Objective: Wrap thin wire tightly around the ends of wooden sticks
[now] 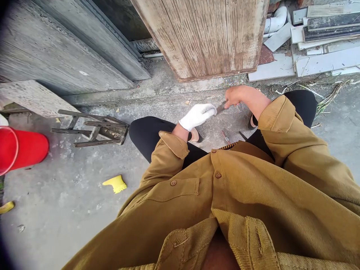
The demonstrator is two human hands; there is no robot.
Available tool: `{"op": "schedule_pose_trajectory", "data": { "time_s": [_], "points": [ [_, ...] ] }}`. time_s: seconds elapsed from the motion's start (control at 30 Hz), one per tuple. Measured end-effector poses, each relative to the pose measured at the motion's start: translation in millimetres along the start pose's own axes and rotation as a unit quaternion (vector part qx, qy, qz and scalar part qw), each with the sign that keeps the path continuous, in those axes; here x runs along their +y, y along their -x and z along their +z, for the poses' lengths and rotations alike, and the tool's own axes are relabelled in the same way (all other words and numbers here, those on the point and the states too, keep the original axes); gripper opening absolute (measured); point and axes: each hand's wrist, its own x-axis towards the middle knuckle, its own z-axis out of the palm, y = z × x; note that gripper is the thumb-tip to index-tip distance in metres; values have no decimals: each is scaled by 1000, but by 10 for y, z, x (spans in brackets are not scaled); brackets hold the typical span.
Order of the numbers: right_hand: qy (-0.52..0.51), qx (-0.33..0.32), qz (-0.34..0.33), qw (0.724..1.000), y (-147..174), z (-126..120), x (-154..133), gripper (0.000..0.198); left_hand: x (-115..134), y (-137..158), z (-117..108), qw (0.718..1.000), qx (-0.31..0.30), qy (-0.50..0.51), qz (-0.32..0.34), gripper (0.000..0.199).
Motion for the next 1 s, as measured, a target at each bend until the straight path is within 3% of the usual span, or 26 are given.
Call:
{"op": "schedule_pose_trajectory", "data": {
  "time_s": [0.1, 0.2, 0.37, 0.53, 0.67, 0.87, 1.0],
  "points": [
    [-64, -169, -64, 981, 91, 6, 25, 34, 4, 23, -84, 999, 3, 46, 2, 16],
    [-135, -204, -106, 964, 202, -35, -11, 35, -3, 10, -137, 995, -1, 94, -16, 16],
    [-219, -91, -204, 950, 356, -150, -47, 36, -32, -45, -83, 981, 34, 185, -44, 23],
    [-401, 39, -241, 883, 306, -40, -65, 48, -96, -86, 48, 949, 67, 304, -47, 39],
    [-462, 90, -221, 854, 219, 38, -151, 55, -116, -108, 87, 941, 112, 318, -39, 43],
    [-470, 150, -170, 853, 240, -71, -189, 63, -91, -60, 126, 945, 117, 292, -92, 42],
    [-431, 222, -114, 867, 172, -92, -104, 62, -127, -68, 134, 982, 95, 156, -50, 37]
  ]
}}
